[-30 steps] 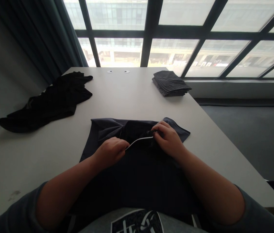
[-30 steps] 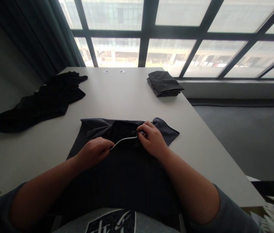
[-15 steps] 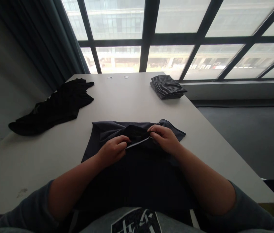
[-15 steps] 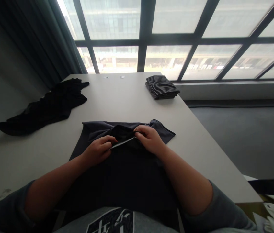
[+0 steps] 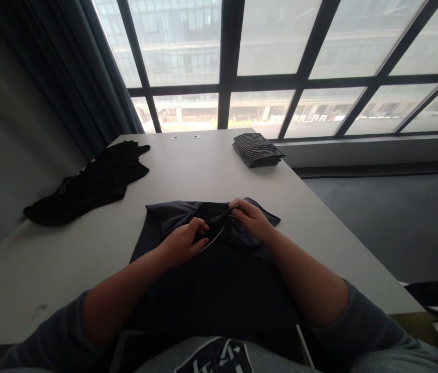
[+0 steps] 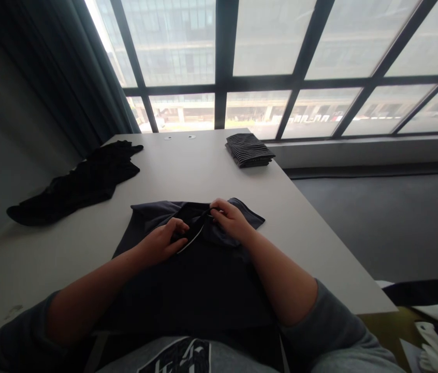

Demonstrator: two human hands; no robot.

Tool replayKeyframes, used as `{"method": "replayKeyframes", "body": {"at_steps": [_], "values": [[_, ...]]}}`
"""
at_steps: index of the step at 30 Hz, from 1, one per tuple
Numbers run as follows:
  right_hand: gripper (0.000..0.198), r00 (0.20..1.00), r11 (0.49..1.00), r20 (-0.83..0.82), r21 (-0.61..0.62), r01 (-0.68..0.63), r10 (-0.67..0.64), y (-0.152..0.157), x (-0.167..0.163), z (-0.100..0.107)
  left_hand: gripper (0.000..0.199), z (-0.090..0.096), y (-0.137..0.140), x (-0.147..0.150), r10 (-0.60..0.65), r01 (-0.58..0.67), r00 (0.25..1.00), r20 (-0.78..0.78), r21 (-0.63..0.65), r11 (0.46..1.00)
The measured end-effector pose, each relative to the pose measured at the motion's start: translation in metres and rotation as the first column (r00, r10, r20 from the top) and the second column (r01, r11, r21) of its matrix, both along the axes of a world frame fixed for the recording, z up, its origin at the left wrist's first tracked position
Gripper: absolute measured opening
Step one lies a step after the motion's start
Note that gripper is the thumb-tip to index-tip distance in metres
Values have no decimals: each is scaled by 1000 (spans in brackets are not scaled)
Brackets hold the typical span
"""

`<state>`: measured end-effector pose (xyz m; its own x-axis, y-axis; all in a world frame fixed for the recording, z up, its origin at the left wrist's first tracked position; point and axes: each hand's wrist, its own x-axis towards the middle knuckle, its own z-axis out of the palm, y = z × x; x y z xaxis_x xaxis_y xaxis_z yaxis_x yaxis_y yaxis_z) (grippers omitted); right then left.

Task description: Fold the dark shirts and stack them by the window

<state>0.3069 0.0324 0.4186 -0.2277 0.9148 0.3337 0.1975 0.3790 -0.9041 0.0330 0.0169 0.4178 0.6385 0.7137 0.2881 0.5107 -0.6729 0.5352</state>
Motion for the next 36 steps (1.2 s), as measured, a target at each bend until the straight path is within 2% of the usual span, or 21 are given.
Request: {"method": "replayKeyframes", "body": {"at_steps": [2, 4, 6, 9, 12, 13, 16, 18, 20, 22, 24, 26, 29, 31, 32, 34, 36], "values": [[29, 998, 995, 10, 87, -55, 54, -2, 0, 4, 27, -3, 3, 3, -4, 6, 998, -70, 27, 1000], [28, 997, 985, 34, 156, -75, 70, -4, 0, 7, 16, -5, 7, 4, 4, 7, 989, -151, 77, 997], [27, 998, 978, 48, 200, -56, 47, -4, 1, 9, 10, -5, 9, 2, 42, -13, 980, -195, 148, 989], [21, 998, 970, 49, 242, 12, -24, -4, 3, 7, 16, 1, 15, -5, 49, 8, 973, -224, 244, 970], [25, 993, 962, 93, 268, 45, -72, -3, 3, 5, 17, 5, 26, -18, 29, 25, 983, -181, 285, 958], [31, 990, 960, 120, 276, 43, -79, -3, 3, 4, 20, 4, 32, -23, 46, -1, 986, -158, 275, 962], [43, 980, 963, 187, 270, 16, -69, -4, 2, 4, 56, -7, 47, -43, 123, -99, 981, -153, 155, 983], [42, 978, 970, 204, 244, 2, -53, -4, 1, 4, 70, -15, 55, -55, 98, -86, 973, -208, 65, 994], [39, 980, 978, 197, 207, -5, -37, -3, 1, 4, 60, -20, 59, -63, 31, -27, 968, -248, 20, 999], [36, 983, 989, 183, 145, -13, -14, -1, 2, 2, 34, -20, 61, -66, 26, -20, 967, -253, 26, 999], [34, 983, 997, 183, 79, -14, 0, 1, 4, 0, 21, -17, 62, -66, 117, -108, 970, -213, 49, 993], [32, 980, 999, 199, 45, 4, -13, 4, 7, -4, 25, -14, 63, -66, 274, -267, 952, -137, 65, 961], [25, 970, 997, 239, 62, 41, -55, 9, 12, -9, 31, -11, 65, -69, 510, -508, 859, -43, 54, 860], [10, 950, 994, 307, 109, 16, -49, 11, 14, -11, 32, -10, 66, -71, 586, -585, 809, -36, 39, 810], [4, 936, 989, 349, 149, -6, -47, 11, 15, -11, 32, -10, 65, -71, 596, -595, 802, -33, 49, 802], [21, 900, 969, 432, 240, -53, -58, 8, 13, -10, 32, -7, 63, -70, 545, -538, 838, -18, 135, 832], [37, 859, 947, 506, 306, -94, -79, 3, 8, -10, 41, -5, 58, -67, 379, -357, 924, -41, 258, 898]]}}
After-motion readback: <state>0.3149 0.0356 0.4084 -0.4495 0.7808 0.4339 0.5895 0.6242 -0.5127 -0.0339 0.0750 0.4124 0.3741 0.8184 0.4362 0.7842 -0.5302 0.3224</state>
